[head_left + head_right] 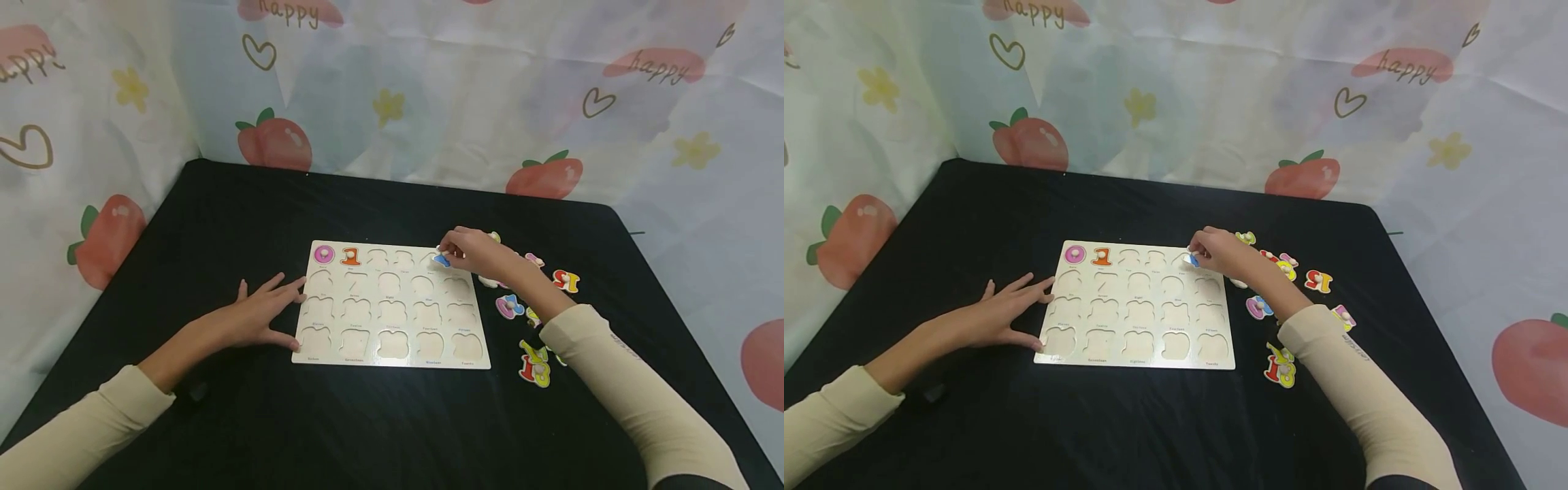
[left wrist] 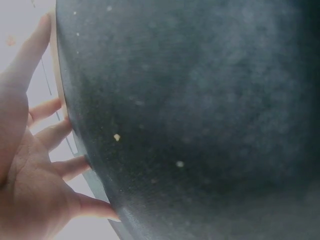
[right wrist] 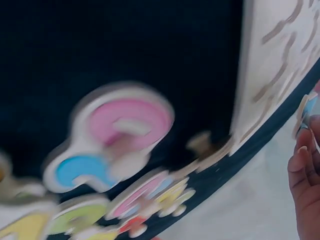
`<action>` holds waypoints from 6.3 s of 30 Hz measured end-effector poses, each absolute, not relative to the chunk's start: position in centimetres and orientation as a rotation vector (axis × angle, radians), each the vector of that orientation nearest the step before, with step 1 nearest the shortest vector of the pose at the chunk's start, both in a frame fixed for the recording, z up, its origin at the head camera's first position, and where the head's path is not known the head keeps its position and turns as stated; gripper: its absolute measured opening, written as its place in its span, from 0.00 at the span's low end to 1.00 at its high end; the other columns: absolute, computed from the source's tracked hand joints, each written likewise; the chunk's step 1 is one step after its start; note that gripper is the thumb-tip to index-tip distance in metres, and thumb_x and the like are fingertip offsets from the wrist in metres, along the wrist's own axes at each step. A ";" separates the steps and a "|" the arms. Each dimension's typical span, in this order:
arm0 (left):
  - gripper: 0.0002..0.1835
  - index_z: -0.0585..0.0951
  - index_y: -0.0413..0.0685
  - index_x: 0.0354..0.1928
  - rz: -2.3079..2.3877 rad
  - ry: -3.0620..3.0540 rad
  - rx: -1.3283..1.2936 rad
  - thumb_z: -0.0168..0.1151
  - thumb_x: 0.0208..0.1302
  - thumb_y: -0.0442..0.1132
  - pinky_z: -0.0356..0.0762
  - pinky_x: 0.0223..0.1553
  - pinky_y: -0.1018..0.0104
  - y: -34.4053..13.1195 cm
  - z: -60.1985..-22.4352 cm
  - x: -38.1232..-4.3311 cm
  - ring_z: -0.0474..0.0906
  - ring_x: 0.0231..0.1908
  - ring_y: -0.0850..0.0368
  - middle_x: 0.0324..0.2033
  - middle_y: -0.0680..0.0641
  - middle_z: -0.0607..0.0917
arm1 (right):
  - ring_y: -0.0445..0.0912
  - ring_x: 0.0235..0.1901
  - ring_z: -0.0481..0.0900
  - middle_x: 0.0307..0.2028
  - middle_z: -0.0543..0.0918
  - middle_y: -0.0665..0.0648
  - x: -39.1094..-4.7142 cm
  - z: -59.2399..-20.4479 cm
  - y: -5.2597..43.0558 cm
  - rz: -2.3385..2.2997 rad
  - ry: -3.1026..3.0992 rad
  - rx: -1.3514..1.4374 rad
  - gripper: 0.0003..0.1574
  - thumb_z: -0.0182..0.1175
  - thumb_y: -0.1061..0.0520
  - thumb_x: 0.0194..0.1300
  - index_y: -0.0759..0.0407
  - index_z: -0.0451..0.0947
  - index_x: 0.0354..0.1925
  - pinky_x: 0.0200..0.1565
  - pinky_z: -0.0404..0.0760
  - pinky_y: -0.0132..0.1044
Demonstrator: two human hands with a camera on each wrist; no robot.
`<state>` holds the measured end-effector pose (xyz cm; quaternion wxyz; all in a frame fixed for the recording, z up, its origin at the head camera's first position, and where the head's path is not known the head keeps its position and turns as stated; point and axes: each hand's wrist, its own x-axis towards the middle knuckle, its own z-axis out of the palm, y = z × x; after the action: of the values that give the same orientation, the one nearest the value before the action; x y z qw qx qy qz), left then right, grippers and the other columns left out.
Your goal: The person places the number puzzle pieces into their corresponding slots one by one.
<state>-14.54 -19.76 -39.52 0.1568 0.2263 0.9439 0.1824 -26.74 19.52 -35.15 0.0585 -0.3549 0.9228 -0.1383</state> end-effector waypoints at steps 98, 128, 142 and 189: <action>0.45 0.69 0.40 0.58 0.635 2.688 0.829 0.73 0.43 0.60 0.58 0.61 0.43 -19.9 -39.6 -14.6 0.50 0.66 0.39 0.67 0.38 0.58 | 0.50 0.34 0.77 0.38 0.80 0.62 -30.1 -35.3 19.4 -0.318 2.801 -0.768 0.12 0.56 0.64 0.66 0.68 0.77 0.47 0.39 0.77 0.42; 0.45 0.69 0.41 0.58 0.665 2.689 0.822 0.71 0.43 0.63 0.56 0.62 0.43 -20.0 -40.1 -14.5 0.49 0.67 0.40 0.67 0.39 0.58 | 0.54 0.24 0.75 0.22 0.75 0.61 -31.0 -36.5 24.4 -0.287 3.044 -0.196 0.11 0.56 0.65 0.65 0.70 0.76 0.26 0.28 0.74 0.45; 0.44 0.68 0.42 0.58 0.664 2.693 0.779 0.71 0.44 0.62 0.56 0.62 0.43 -19.8 -39.8 -14.2 0.48 0.67 0.40 0.68 0.40 0.57 | 0.47 0.17 0.70 0.16 0.69 0.55 -31.2 -36.2 23.5 -0.404 3.042 -0.271 0.15 0.55 0.65 0.65 0.68 0.74 0.21 0.22 0.68 0.39; 0.44 0.68 0.41 0.58 0.681 2.674 0.779 0.72 0.44 0.60 0.54 0.63 0.43 -19.9 -39.9 -14.4 0.47 0.68 0.39 0.68 0.40 0.57 | 0.47 0.35 0.77 0.35 0.82 0.56 -28.3 -36.8 13.9 -0.511 2.754 -0.761 0.06 0.62 0.62 0.62 0.62 0.81 0.39 0.39 0.77 0.38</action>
<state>-14.41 -19.85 -39.89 0.1368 0.2691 0.9239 0.2351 -28.34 13.87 -36.75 0.1193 -0.2603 0.9421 -0.1747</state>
